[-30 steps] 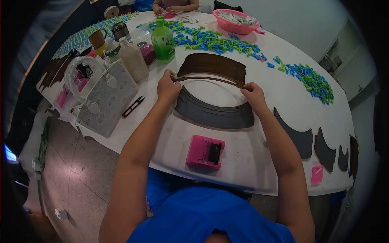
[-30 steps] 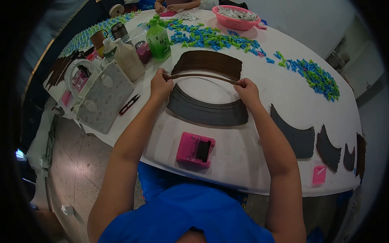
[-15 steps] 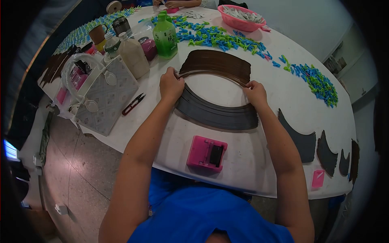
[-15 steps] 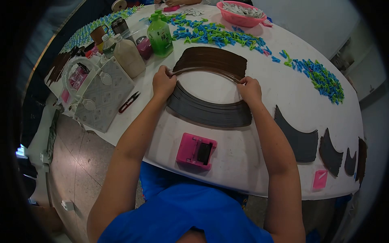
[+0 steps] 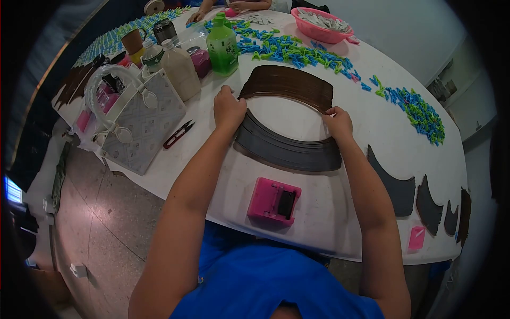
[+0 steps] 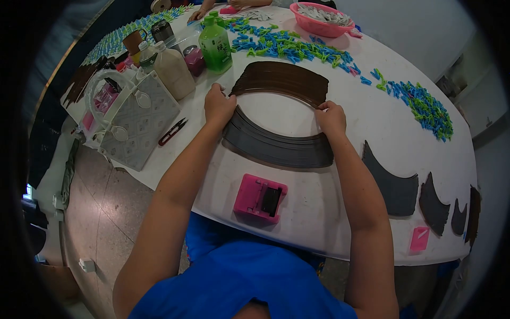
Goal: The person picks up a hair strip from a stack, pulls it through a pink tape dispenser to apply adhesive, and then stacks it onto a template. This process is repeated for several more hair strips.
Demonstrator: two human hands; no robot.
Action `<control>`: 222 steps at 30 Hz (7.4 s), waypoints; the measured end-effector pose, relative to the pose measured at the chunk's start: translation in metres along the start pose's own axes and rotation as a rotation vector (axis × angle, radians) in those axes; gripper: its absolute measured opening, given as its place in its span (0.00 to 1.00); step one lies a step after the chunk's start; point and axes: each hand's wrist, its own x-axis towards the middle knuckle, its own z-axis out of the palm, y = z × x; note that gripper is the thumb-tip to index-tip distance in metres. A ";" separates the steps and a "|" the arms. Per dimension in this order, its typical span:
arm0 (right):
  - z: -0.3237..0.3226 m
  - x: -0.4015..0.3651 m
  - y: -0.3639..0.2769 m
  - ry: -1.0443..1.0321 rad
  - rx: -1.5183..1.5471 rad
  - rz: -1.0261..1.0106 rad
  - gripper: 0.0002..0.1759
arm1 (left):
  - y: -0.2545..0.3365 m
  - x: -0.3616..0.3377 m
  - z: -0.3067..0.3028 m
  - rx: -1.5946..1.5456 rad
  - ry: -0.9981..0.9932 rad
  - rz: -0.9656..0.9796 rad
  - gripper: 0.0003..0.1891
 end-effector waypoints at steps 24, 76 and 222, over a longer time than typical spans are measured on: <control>-0.006 -0.009 -0.009 0.009 0.005 0.056 0.18 | -0.001 -0.001 0.001 0.007 0.011 -0.005 0.19; -0.076 -0.192 0.005 0.175 -0.084 -0.664 0.08 | -0.012 0.000 0.004 -0.043 0.030 0.050 0.14; -0.227 -0.265 0.067 -0.081 -0.061 -0.507 0.12 | 0.058 -0.189 -0.111 -0.067 -0.526 1.232 0.10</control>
